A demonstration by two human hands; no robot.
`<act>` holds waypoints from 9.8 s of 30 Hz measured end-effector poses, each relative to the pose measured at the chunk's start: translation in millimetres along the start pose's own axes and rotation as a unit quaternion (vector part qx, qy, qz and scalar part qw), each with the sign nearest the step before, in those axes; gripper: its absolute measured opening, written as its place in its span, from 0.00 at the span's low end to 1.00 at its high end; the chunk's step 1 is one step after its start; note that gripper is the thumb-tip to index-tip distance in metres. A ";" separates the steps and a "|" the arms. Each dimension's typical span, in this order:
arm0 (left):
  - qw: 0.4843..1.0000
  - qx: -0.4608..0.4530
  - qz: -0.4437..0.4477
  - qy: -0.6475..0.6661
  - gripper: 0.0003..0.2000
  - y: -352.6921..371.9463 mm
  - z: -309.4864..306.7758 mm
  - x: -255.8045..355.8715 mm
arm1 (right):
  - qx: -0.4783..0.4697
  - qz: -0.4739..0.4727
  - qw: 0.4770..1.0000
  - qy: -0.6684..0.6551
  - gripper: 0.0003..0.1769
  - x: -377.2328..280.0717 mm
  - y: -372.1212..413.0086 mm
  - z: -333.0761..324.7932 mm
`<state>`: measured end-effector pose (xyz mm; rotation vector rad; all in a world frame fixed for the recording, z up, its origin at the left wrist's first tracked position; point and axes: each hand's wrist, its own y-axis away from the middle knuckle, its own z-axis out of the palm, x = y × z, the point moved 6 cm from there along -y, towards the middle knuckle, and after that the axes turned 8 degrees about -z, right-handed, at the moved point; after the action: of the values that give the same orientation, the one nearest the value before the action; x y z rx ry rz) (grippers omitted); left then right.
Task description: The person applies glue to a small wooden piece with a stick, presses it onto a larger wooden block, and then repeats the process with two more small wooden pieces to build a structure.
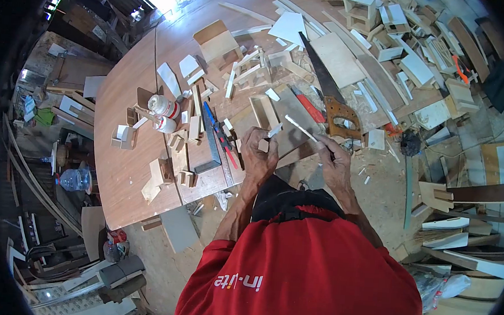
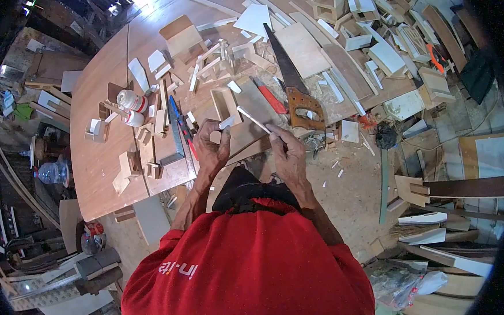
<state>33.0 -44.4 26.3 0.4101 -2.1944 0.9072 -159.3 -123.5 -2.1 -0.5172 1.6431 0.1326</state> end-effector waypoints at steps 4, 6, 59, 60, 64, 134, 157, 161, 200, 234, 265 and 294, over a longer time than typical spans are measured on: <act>1.000 0.006 -0.005 0.014 0.07 -0.1 5.4 2.7 | 0.024 -0.032 0.999 -0.027 0.14 -10.6 2.9 6.7; 1.000 0.006 -0.004 0.014 0.07 -0.9 6.1 3.6 | -0.001 -0.093 0.995 0.045 0.14 -10.7 4.8 9.6; 0.926 -0.081 -0.288 0.230 0.04 11.9 25.5 -30.4 | 0.042 -0.139 0.972 0.185 0.13 -18.7 1.8 -16.7; 0.927 -0.079 -0.287 0.230 0.04 9.5 25.4 -26.2 | 0.042 -0.087 0.988 0.119 0.14 -7.9 1.0 -17.7; 0.799 -0.048 -0.387 0.459 0.03 13.3 29.6 -28.5 | 0.024 0.020 0.998 -0.045 0.12 0.4 2.5 -10.9; 0.994 -0.053 -0.097 0.014 0.08 15.4 -96.0 -67.8 | -0.180 0.007 0.981 0.069 0.08 -31.1 -68.0 66.1; 0.937 0.130 -0.322 0.038 0.07 91.4 -219.4 -157.5 | -0.286 -0.324 0.883 0.180 0.09 -118.6 -174.4 438.7; 0.926 0.147 -0.345 0.039 0.05 94.8 -230.5 -160.3 | -0.248 -0.354 0.878 0.203 0.09 -130.2 -187.5 440.1; 0.915 0.067 -0.384 0.108 0.06 60.2 -176.3 -156.6 | -0.228 -0.343 0.903 0.123 0.20 -79.7 -185.2 351.9; 0.955 -0.092 -0.282 -0.018 0.17 43.4 26.0 -121.6 | -0.244 -0.244 0.921 0.182 0.07 63.2 -77.5 105.9; 0.956 -0.023 -0.285 0.069 0.16 38.9 32.6 -149.1 | -0.185 -0.216 0.935 0.210 0.32 92.2 -78.0 96.1; 0.925 -0.279 -0.111 -0.234 0.09 -45.8 54.6 -127.0 | -0.138 0.033 0.976 0.165 0.14 97.5 -65.3 74.9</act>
<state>117.9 -113.0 -70.1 0.6219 -2.6350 0.0310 -69.6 -177.8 -93.7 -0.7251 1.9803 0.3428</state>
